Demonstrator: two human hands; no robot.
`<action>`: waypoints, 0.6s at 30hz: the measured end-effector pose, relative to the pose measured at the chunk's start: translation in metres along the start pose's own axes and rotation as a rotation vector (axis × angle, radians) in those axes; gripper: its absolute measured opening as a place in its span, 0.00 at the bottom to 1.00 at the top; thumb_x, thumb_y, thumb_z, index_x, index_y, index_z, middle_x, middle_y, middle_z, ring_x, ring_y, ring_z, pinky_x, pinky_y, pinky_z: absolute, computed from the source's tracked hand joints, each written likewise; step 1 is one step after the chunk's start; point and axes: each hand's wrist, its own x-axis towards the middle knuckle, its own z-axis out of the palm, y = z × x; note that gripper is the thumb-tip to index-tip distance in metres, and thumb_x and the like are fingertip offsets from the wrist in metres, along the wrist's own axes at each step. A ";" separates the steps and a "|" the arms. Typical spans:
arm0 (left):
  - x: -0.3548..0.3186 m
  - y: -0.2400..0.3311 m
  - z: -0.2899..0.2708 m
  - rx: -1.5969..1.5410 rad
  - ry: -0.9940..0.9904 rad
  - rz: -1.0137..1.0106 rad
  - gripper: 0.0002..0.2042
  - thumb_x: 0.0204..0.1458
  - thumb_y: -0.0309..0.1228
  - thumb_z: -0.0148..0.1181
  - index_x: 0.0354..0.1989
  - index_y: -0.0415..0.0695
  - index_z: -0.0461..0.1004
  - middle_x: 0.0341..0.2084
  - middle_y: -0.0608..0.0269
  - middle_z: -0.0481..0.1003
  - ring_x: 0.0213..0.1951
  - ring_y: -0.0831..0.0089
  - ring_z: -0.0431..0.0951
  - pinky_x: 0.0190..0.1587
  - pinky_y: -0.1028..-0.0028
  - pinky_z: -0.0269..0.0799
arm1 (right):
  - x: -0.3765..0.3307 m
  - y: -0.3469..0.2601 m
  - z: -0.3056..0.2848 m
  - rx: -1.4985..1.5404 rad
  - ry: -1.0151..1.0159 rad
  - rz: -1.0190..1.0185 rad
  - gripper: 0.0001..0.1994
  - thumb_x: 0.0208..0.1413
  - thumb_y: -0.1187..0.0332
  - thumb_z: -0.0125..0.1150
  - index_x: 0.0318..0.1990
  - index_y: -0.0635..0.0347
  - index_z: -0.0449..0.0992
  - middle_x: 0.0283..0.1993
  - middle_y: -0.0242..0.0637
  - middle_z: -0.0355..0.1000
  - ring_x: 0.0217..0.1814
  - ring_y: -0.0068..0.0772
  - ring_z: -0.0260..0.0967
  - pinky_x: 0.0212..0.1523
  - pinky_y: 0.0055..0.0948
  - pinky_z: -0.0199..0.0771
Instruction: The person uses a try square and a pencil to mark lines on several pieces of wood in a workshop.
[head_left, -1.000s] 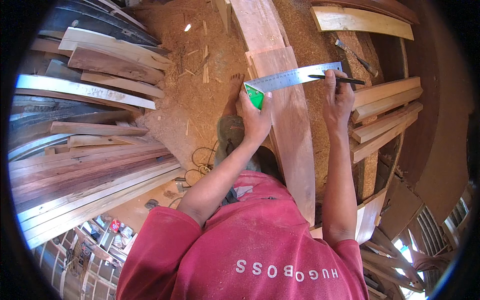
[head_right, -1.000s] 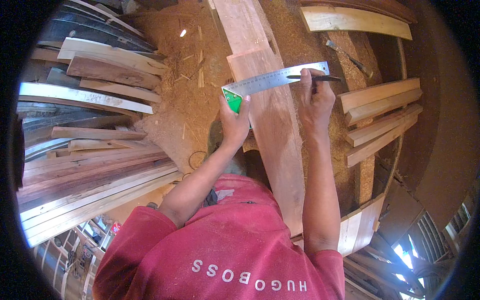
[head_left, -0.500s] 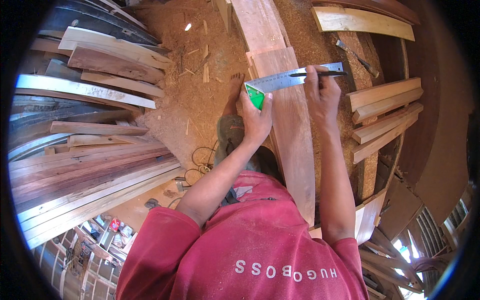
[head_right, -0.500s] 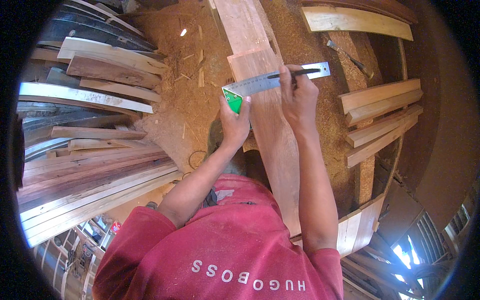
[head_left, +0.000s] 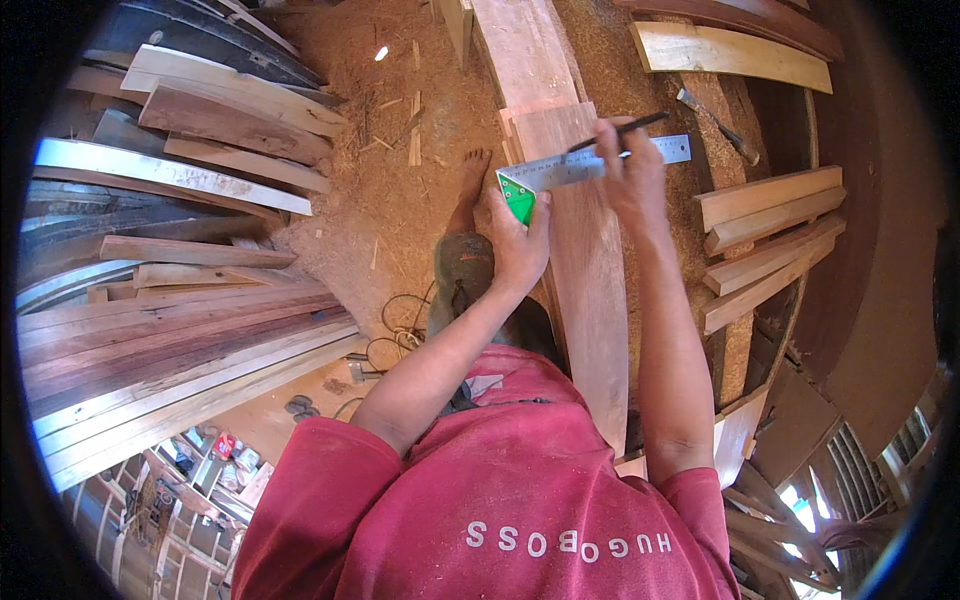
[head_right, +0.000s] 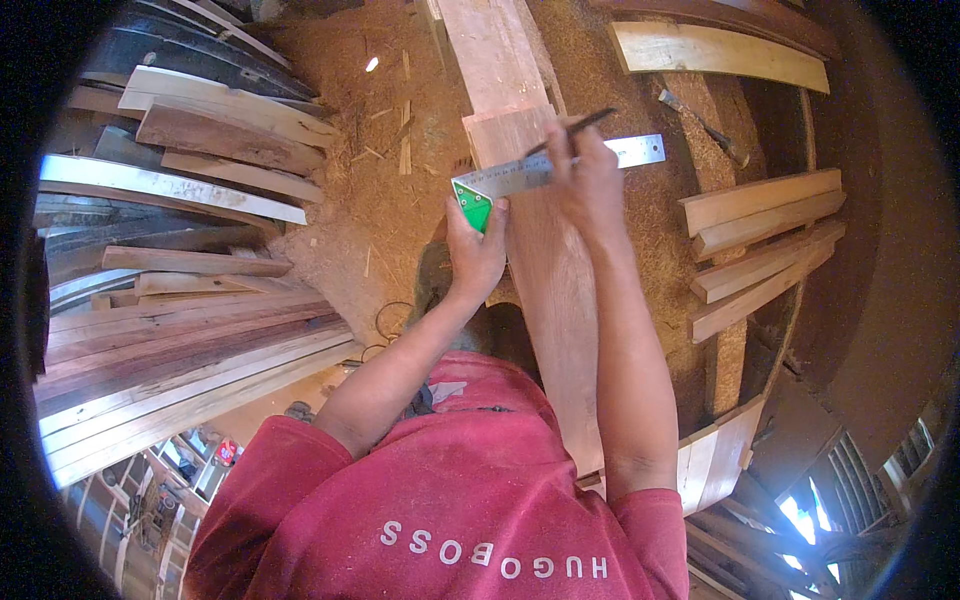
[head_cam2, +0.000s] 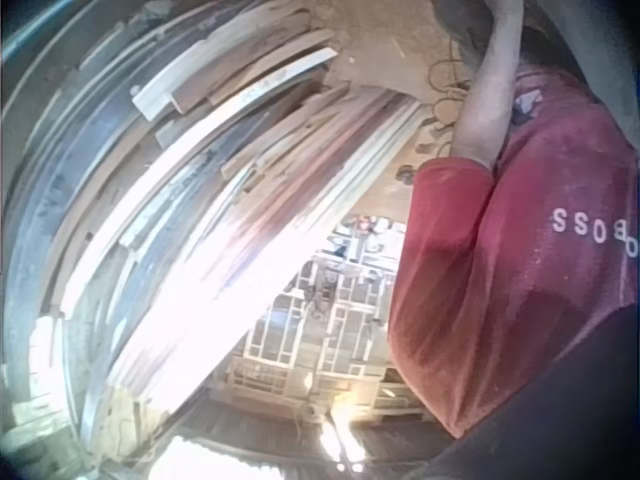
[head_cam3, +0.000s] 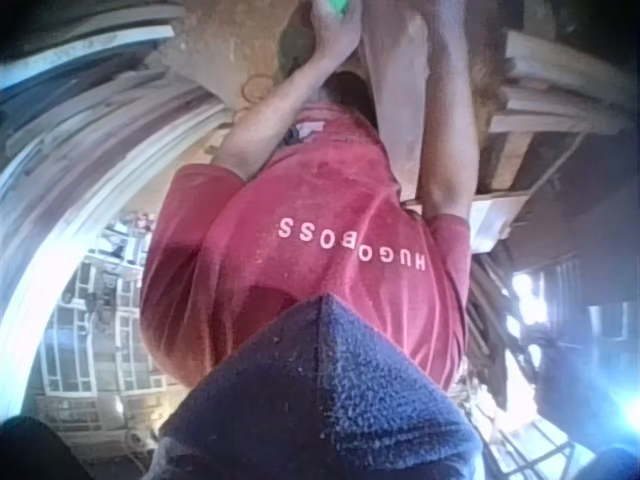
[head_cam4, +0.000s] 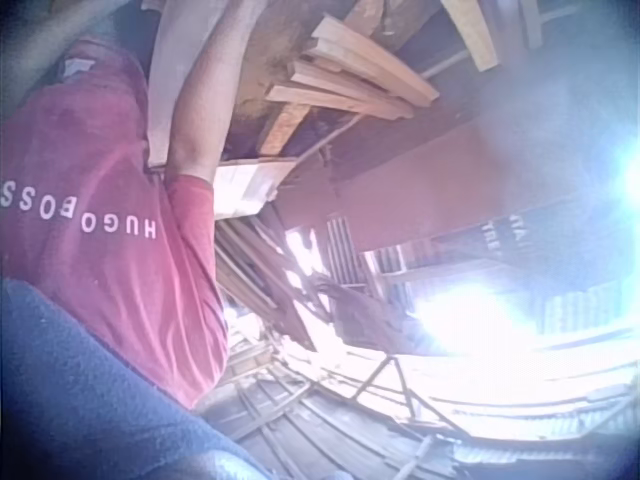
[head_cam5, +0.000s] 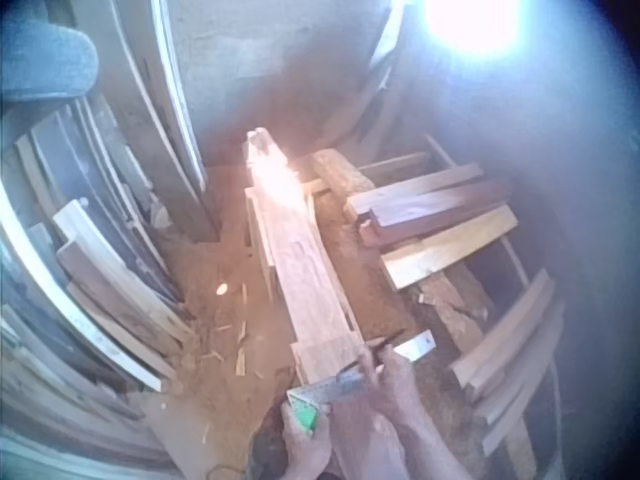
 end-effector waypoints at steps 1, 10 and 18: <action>0.000 -0.001 -0.001 0.004 0.001 0.006 0.21 0.63 0.34 0.63 0.58 0.36 0.63 0.46 0.51 0.75 0.48 0.65 0.75 0.53 0.64 0.71 | 0.003 0.002 -0.010 -0.041 0.038 0.045 0.15 0.68 0.57 0.60 0.44 0.61 0.79 0.35 0.50 0.80 0.38 0.57 0.79 0.38 0.44 0.77; 0.001 -0.004 -0.003 0.106 -0.013 0.072 0.27 0.63 0.34 0.62 0.63 0.34 0.59 0.50 0.43 0.73 0.53 0.55 0.75 0.56 0.60 0.70 | -0.003 -0.036 0.009 -0.402 -0.092 -0.366 0.09 0.61 0.64 0.62 0.43 0.59 0.75 0.40 0.43 0.78 0.44 0.49 0.78 0.42 0.47 0.77; 0.005 -0.024 -0.003 0.083 -0.050 0.240 0.32 0.64 0.35 0.61 0.68 0.32 0.53 0.56 0.37 0.69 0.57 0.51 0.73 0.60 0.59 0.67 | -0.012 -0.062 0.041 -0.106 -0.190 -0.158 0.17 0.67 0.56 0.59 0.37 0.63 0.77 0.32 0.51 0.77 0.36 0.57 0.77 0.37 0.49 0.74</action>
